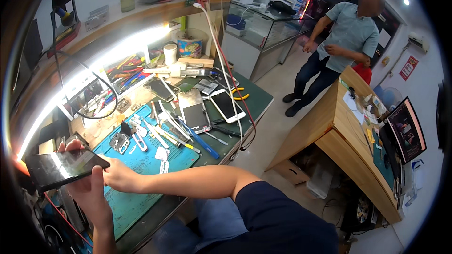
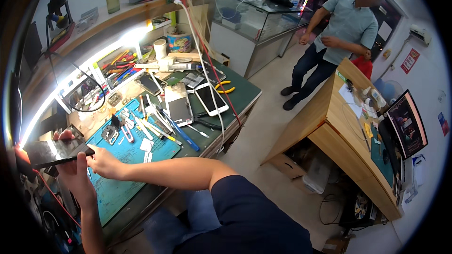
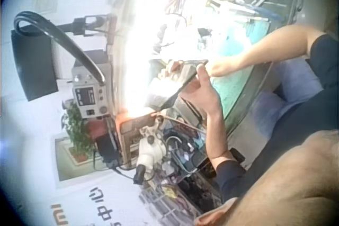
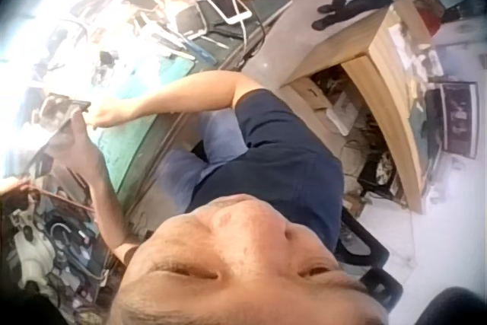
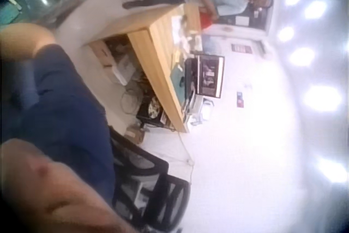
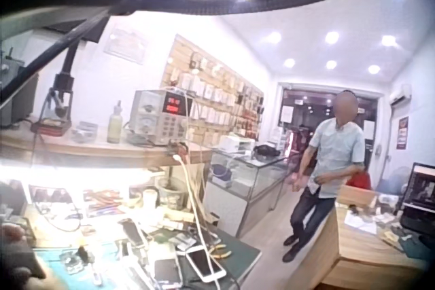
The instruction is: The person holds a mobile phone and interacts with the touch screen, then uses a screwdriver to remove several screws from the internal chassis of another partially disassembled mobile phone on a green work mat.
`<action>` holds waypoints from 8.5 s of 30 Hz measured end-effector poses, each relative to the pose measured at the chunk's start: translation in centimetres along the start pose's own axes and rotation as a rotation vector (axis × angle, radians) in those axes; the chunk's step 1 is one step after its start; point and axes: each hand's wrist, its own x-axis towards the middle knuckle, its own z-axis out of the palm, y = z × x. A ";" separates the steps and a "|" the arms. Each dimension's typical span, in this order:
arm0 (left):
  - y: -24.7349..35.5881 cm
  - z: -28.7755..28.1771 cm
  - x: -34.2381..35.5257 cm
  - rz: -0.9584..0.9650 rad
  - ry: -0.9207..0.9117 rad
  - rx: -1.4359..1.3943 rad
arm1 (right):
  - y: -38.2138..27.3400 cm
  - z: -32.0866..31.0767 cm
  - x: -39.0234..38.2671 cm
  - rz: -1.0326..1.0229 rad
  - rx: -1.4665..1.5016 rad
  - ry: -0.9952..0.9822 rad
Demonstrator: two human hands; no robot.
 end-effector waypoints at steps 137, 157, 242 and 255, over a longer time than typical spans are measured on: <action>-5.0 -7.9 -2.7 -0.876 -0.177 -0.937 | -5.5 -2.0 -0.3 -0.111 -0.248 -0.120; -4.7 -7.7 -2.9 -0.845 -0.186 -0.841 | -5.0 -1.9 -0.3 -0.102 -0.341 -0.041; -2.4 -6.2 -9.9 -0.616 0.266 -0.421 | -4.2 0.1 -1.4 0.101 0.037 -0.254; -2.2 -6.2 -9.8 -0.633 0.280 -0.421 | -4.2 -0.1 -1.7 0.095 -0.015 -0.281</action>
